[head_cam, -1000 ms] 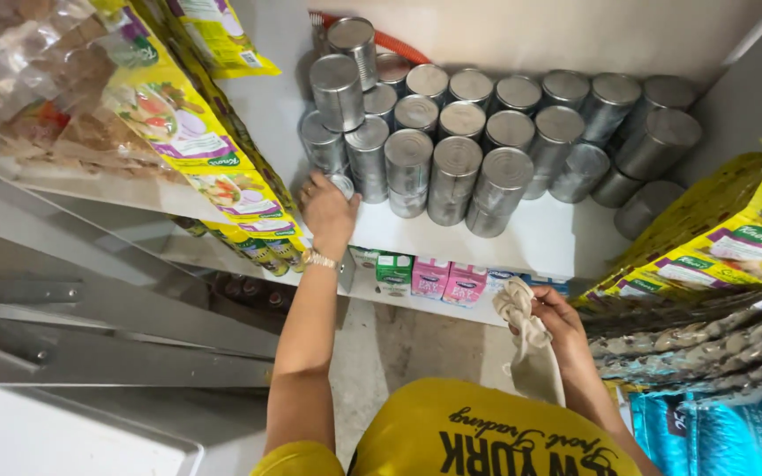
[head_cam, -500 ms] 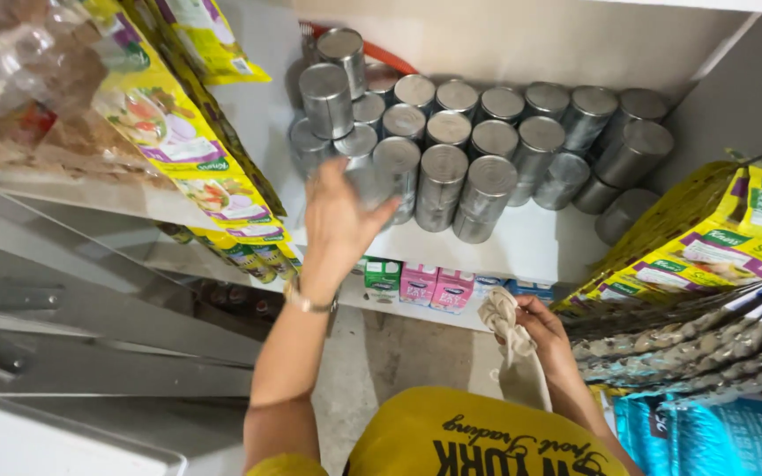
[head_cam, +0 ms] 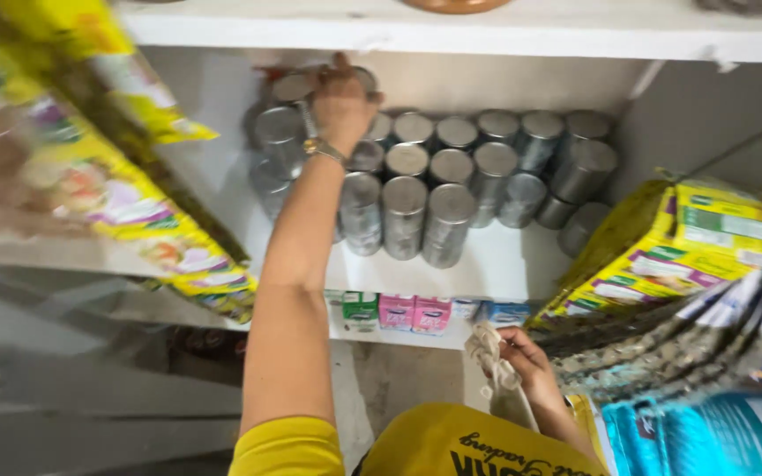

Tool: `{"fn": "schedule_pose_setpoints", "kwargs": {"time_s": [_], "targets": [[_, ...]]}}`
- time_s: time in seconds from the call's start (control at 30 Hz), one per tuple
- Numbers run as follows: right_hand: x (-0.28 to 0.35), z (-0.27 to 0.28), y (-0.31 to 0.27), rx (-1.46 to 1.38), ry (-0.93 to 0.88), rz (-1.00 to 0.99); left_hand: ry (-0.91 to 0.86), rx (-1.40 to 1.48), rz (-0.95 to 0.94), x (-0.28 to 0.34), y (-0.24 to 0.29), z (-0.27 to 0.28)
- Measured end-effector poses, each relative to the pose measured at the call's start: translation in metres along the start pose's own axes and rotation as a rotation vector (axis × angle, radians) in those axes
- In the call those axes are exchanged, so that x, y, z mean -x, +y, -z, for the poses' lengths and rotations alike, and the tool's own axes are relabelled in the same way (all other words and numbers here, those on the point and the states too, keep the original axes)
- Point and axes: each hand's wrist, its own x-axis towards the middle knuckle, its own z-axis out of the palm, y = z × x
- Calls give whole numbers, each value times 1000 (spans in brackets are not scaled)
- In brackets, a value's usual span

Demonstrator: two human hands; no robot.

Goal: Wiping dust off canned goods and organizing them on a grocery store shelf.

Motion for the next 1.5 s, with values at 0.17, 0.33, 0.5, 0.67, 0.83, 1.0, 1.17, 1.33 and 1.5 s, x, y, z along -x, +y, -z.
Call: {"fn": "schedule_pose_setpoints", "kwargs": {"time_s": [0.17,0.33,0.5,0.67,0.83,1.0,1.17,1.33,1.5], "targets": [[10,-1,-5,-11,-6,13,-166,-108,-93,-12,-22,-32],[2,2,-7,8,-13,-1,-153,-77,114,-7,6,-2],[-13,8,0,4,-94,-5,142,16,-420,40,98,-77],[-33,48,40,236,-151,98,-251,625,-238,159,267,-114],[-34,80,55,371,-102,125,-291,845,3,179,333,-195],[-27,96,71,268,-170,3,-94,883,118,170,358,-209],[-25,96,75,252,-103,-68,-130,868,199,164,354,-208],[-29,96,87,248,-85,-72,-124,949,131,164,338,-171],[-12,49,57,237,-208,176,-6,1053,-70,180,288,-63]]}}
